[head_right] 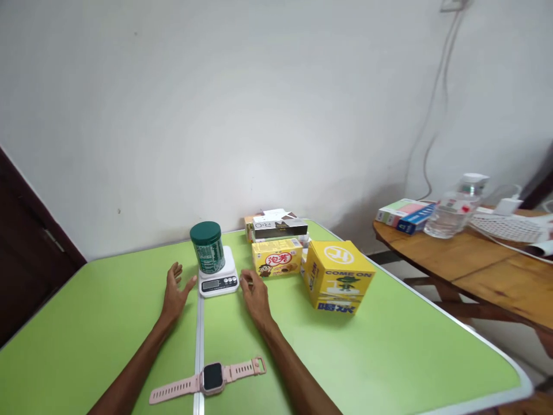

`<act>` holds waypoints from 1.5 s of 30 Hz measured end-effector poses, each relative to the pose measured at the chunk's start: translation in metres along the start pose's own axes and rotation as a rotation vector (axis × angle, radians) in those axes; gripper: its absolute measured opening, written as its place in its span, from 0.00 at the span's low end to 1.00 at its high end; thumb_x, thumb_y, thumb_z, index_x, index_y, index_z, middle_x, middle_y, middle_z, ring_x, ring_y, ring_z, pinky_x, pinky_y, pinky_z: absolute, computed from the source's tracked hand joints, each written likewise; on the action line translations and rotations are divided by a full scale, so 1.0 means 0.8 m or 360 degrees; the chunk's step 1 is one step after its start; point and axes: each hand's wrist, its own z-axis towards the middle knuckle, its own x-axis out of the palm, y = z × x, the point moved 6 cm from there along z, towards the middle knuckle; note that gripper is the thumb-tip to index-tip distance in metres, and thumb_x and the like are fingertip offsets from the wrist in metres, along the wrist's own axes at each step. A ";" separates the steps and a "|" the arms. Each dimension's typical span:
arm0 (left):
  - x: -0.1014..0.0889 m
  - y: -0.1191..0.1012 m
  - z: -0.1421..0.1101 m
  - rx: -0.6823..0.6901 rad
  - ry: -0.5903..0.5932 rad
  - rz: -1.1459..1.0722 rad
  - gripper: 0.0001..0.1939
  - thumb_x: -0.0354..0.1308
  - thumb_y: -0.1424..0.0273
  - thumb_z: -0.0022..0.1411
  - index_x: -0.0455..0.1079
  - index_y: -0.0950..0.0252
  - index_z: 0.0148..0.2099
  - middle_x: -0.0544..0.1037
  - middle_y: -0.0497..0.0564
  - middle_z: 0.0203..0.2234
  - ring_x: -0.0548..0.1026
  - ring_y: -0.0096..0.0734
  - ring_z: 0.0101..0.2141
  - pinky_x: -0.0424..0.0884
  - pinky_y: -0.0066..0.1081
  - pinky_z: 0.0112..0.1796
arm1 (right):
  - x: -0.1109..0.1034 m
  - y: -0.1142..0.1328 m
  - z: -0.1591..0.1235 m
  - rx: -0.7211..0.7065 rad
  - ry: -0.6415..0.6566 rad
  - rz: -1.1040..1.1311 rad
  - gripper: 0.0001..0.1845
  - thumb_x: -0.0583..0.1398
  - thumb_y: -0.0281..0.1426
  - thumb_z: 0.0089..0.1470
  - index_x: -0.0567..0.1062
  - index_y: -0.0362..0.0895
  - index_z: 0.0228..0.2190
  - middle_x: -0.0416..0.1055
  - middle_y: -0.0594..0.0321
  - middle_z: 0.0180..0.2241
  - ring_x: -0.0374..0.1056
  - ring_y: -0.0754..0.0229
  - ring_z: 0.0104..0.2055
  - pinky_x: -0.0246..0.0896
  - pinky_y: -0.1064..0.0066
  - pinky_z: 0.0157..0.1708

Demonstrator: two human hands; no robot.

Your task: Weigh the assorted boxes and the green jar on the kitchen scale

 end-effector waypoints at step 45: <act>0.273 -0.176 -0.097 0.0292 0.0610 -0.0091 0.48 0.75 0.59 0.47 0.58 0.67 0.65 0.70 0.65 0.59 0.71 0.54 0.60 0.68 0.50 0.60 | -0.170 0.036 -0.091 -0.0358 -0.0668 -0.0568 0.27 0.55 0.35 0.66 0.66 0.50 0.64 0.71 0.49 0.60 0.69 0.43 0.62 0.68 0.45 0.60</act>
